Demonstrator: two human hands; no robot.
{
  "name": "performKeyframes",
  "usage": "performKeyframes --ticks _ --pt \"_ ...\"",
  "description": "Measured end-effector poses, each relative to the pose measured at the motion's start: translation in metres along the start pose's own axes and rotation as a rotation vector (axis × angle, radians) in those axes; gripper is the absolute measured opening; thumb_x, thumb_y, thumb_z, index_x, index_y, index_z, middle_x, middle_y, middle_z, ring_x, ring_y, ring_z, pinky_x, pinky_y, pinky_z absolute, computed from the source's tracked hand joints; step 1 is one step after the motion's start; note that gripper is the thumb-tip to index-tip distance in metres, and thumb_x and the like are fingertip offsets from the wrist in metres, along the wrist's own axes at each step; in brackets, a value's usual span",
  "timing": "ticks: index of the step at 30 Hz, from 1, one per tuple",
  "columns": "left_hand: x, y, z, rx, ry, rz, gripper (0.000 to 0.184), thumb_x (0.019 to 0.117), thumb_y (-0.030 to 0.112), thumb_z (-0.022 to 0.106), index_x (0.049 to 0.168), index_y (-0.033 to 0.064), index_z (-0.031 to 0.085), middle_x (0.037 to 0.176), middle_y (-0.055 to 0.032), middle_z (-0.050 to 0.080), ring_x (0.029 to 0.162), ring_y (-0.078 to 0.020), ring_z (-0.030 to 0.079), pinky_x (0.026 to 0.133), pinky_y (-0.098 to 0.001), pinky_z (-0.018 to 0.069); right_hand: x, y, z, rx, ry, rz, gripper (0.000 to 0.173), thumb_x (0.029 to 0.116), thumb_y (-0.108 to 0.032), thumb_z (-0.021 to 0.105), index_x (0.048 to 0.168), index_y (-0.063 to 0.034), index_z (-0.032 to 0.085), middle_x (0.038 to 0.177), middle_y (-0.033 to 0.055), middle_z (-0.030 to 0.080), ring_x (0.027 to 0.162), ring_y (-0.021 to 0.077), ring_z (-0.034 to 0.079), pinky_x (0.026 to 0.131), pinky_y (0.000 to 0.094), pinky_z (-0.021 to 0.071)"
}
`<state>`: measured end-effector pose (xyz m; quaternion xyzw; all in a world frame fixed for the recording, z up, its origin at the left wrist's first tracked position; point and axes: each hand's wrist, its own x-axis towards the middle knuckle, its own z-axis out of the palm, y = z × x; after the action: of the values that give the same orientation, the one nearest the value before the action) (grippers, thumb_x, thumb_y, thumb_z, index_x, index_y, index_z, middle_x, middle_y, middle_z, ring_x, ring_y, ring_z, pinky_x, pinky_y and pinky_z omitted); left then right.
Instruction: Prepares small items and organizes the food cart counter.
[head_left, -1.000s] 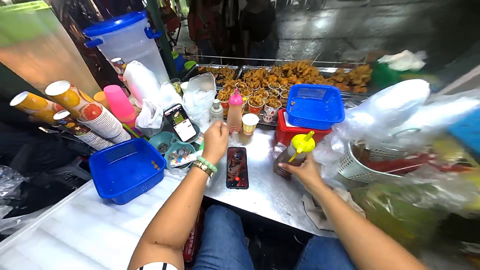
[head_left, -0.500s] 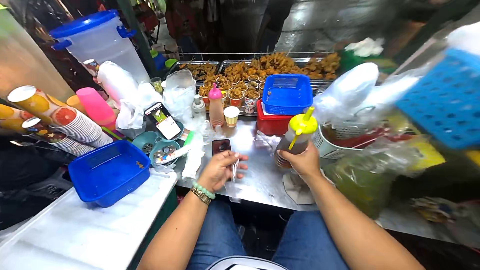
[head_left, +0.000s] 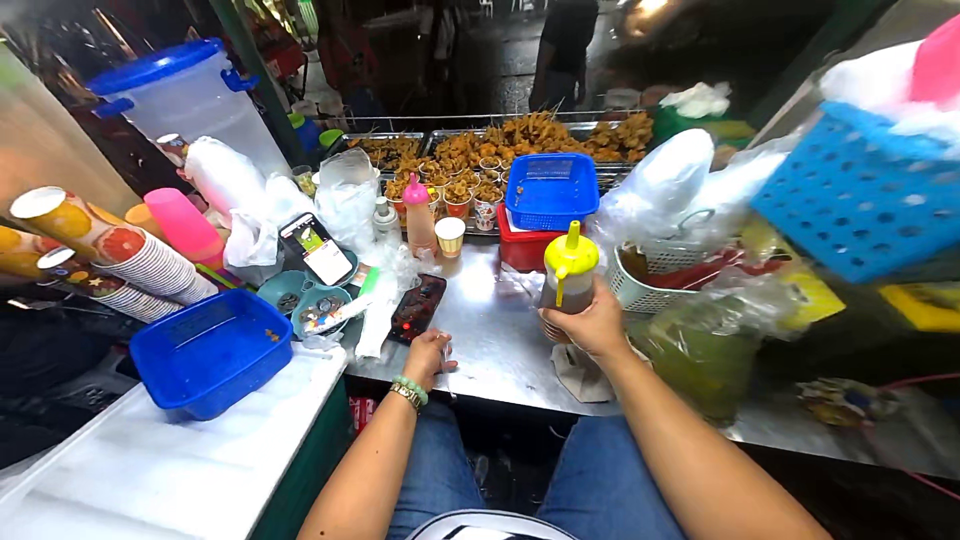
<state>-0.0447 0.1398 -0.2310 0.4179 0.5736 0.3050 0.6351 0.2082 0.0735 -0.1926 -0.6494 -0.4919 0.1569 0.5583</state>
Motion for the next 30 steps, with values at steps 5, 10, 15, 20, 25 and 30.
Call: performKeyframes --ticks 5,10,15,20,25,30 --pt "-0.018 0.01 -0.006 0.028 -0.068 0.205 0.019 0.1032 0.01 0.059 0.113 -0.0066 0.063 0.113 -0.0152 0.066 0.098 -0.0175 0.066 0.085 -0.0334 0.0556 -0.002 -0.002 -0.001 -0.111 -0.056 -0.053 0.085 0.0601 -0.027 0.088 0.132 0.0067 0.057 0.119 0.0236 0.067 0.11 0.0303 0.066 0.097 0.0478 0.0525" --pt "-0.02 0.037 -0.014 0.13 -0.109 0.371 0.023 0.1052 0.011 0.055 0.118 -0.007 0.061 0.116 -0.0151 0.068 0.095 -0.0152 0.069 0.084 -0.0317 0.057 -0.015 -0.007 -0.008 -0.106 -0.052 -0.078 0.086 0.0582 -0.028 0.087 0.131 0.0063 0.057 0.116 0.0195 0.069 0.106 0.0216 0.068 0.094 0.0402 0.0547" --pt "0.012 0.085 -0.055 0.744 0.234 0.442 0.034 0.1086 0.018 0.048 0.129 -0.0057 0.06 0.125 -0.0262 0.064 0.104 -0.036 0.067 0.094 -0.0536 0.0536 -0.034 -0.005 -0.02 -0.153 -0.053 -0.092 0.087 0.0583 -0.03 0.085 0.131 0.0082 0.057 0.118 0.022 0.068 0.108 0.0238 0.067 0.094 0.0418 0.0541" --pt "0.045 0.121 -0.102 1.077 0.519 0.358 0.039 0.1022 0.008 0.053 0.137 -0.0106 0.053 0.16 -0.0308 0.031 0.112 -0.0561 0.062 0.092 -0.0693 0.0496 -0.035 0.0 -0.021 -0.203 -0.049 -0.094 0.088 0.0579 -0.031 0.084 0.131 0.0092 0.057 0.119 0.0255 0.067 0.109 0.0297 0.066 0.095 0.047 0.0526" --pt "0.069 0.141 -0.138 1.298 0.567 0.186 0.041 0.0986 -0.001 0.053 0.139 -0.0103 0.052 0.17 -0.0223 0.012 0.113 -0.0538 0.063 0.088 -0.0651 0.0533 -0.03 0.005 -0.018 -0.235 -0.074 -0.078 0.087 0.0579 -0.032 0.085 0.13 0.0088 0.058 0.118 0.0268 0.067 0.109 0.0339 0.066 0.094 0.0513 0.0524" --pt "0.083 0.14 -0.148 1.367 0.535 0.16 0.04 0.0987 -0.002 0.051 0.138 -0.0104 0.054 0.17 -0.0183 0.013 0.116 -0.0521 0.062 0.089 -0.0654 0.0523 -0.028 0.011 -0.018 -0.247 -0.087 -0.077 0.088 0.0575 -0.034 0.084 0.13 0.0087 0.058 0.118 0.0263 0.067 0.109 0.0332 0.066 0.094 0.0508 0.0519"
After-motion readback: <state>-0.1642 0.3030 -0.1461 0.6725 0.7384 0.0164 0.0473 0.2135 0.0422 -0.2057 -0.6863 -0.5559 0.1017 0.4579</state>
